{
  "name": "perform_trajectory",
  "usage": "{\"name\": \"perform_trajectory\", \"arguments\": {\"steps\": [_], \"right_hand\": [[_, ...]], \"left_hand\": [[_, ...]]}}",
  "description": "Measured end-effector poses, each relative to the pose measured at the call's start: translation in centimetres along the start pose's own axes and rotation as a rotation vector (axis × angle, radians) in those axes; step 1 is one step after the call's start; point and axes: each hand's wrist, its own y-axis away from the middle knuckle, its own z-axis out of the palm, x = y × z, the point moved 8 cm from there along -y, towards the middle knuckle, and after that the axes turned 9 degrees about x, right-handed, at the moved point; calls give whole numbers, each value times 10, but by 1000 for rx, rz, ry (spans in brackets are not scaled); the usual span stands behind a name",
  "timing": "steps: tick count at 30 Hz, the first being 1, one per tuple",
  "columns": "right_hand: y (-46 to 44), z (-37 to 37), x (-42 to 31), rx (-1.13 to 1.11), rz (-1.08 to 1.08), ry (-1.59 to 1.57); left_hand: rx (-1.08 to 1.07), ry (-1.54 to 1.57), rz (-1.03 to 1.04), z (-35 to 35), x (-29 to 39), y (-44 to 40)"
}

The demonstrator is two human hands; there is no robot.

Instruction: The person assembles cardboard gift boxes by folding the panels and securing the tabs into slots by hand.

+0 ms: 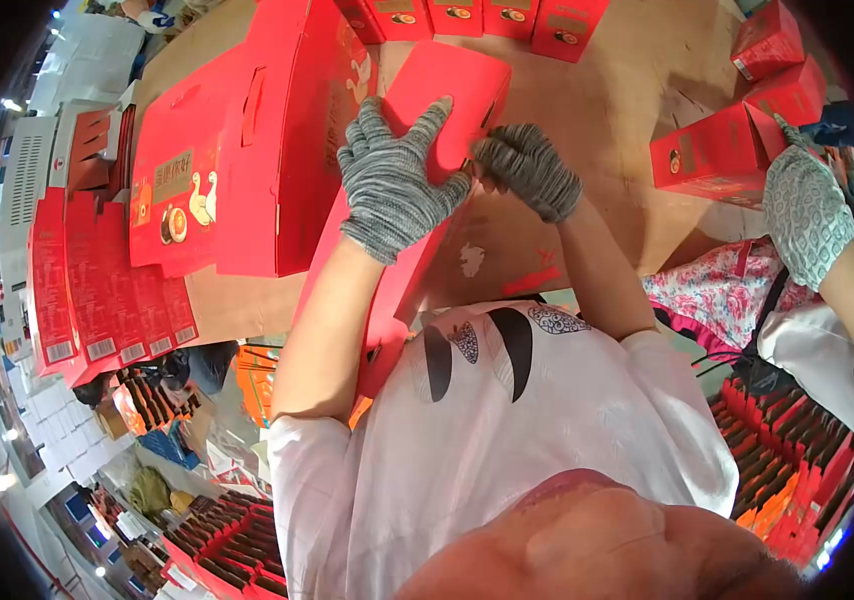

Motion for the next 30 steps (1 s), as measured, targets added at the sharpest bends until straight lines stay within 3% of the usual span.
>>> {"name": "perform_trajectory", "arguments": {"steps": [3, 7, 10, 16, 18, 19, 21, 25, 27, 30], "right_hand": [[-2, 3, 5, 15, 137, -230], [-8, 6, 16, 29, 182, -286], [-6, 10, 23, 164, 203, -379], [9, 0, 6, -255, 173, -520], [1, -28, -22, -96, -330, -74], [-5, -33, -29, -104, -325, -77], [2, -27, -79, 83, -1026, 1044], [-27, 5, -98, -122, -1038, 1191], [-41, 28, -100, -311, -997, 1429], [-65, 44, -88, -605, -869, 1381]], "left_hand": [[-17, -5, 9, 6, -1, -2], [-10, -55, -8, 5, 5, -4], [12, -114, -41, 5, 7, -3], [-4, -176, -36, 2, 12, -4], [55, -146, -75, -1, 14, -4], [50, -148, -85, 1, 12, -4], [69, -177, -64, 2, 11, -5], [9, -227, -54, 5, 12, -5], [17, -225, -43, 6, 10, -5], [45, -247, -35, 6, 11, -5]]}}
